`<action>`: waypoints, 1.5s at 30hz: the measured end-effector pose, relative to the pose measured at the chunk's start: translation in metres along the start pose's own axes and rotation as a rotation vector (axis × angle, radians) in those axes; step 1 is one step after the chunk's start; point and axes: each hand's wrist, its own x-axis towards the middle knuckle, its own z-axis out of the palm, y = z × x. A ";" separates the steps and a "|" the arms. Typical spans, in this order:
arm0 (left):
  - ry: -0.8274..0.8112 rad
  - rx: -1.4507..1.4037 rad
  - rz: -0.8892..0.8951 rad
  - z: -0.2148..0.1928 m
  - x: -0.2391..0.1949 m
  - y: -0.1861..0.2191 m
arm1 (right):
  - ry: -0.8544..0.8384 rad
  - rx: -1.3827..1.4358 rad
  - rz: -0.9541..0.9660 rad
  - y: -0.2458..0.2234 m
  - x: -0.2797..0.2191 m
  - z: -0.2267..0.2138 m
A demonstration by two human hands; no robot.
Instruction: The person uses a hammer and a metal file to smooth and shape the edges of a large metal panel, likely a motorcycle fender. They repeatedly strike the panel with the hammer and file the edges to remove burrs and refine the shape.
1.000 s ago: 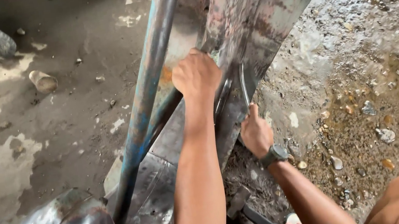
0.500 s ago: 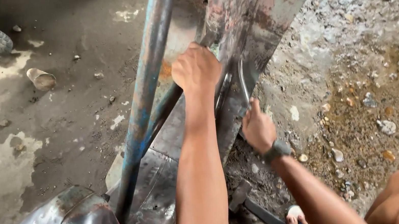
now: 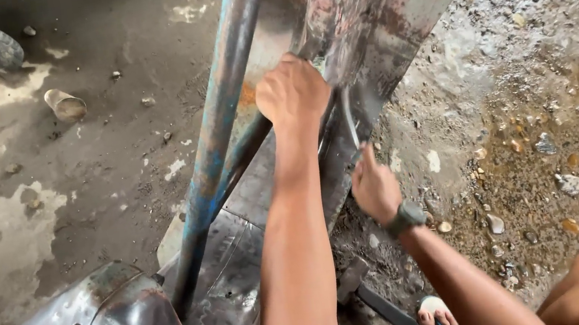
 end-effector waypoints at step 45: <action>-0.101 -0.016 0.025 -0.004 -0.002 -0.001 | -0.183 -0.106 0.005 -0.016 0.038 0.012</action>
